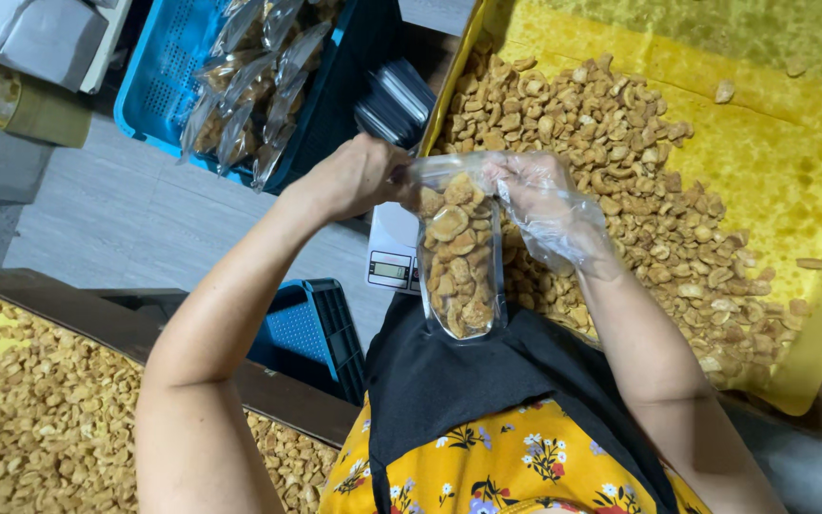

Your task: The person puts food items into bags, weighs them on a scale, and places the filled bags into a blue crate.

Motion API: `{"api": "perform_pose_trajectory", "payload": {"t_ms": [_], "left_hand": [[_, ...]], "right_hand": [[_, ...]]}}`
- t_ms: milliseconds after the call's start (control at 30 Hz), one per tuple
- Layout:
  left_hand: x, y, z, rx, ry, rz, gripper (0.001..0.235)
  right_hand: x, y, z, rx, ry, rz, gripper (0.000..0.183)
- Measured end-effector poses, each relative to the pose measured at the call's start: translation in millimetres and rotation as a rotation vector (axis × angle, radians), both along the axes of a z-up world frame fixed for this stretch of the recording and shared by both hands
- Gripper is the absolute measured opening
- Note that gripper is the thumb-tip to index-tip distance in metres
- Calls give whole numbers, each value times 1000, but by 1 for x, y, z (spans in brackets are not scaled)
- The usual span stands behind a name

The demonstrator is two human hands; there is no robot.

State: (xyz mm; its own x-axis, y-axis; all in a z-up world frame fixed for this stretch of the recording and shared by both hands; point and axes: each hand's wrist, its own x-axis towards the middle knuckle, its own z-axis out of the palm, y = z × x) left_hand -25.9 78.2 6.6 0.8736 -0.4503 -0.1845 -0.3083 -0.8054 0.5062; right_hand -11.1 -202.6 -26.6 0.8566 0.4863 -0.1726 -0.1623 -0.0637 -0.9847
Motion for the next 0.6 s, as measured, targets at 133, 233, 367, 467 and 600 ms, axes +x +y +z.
{"api": "perform_pose_trajectory", "payload": {"t_ms": [133, 233, 367, 467, 600], "left_hand": [[-22, 11, -37, 179, -226, 160, 35], [-26, 26, -36, 60, -198, 237, 43], [-22, 30, -21, -468, 602, 299, 51], [-32, 36, -1, -604, 661, 495, 38], [-34, 60, 42, -663, 418, 579, 32]], "right_hand": [[9, 7, -12, 329, 56, 120, 26], [24, 19, -12, 226, 36, 180, 28], [26, 39, 6, 32, 32, 267, 26], [36, 59, 27, -27, 47, 301, 23], [79, 86, 69, 489, -122, 587, 28]]}}
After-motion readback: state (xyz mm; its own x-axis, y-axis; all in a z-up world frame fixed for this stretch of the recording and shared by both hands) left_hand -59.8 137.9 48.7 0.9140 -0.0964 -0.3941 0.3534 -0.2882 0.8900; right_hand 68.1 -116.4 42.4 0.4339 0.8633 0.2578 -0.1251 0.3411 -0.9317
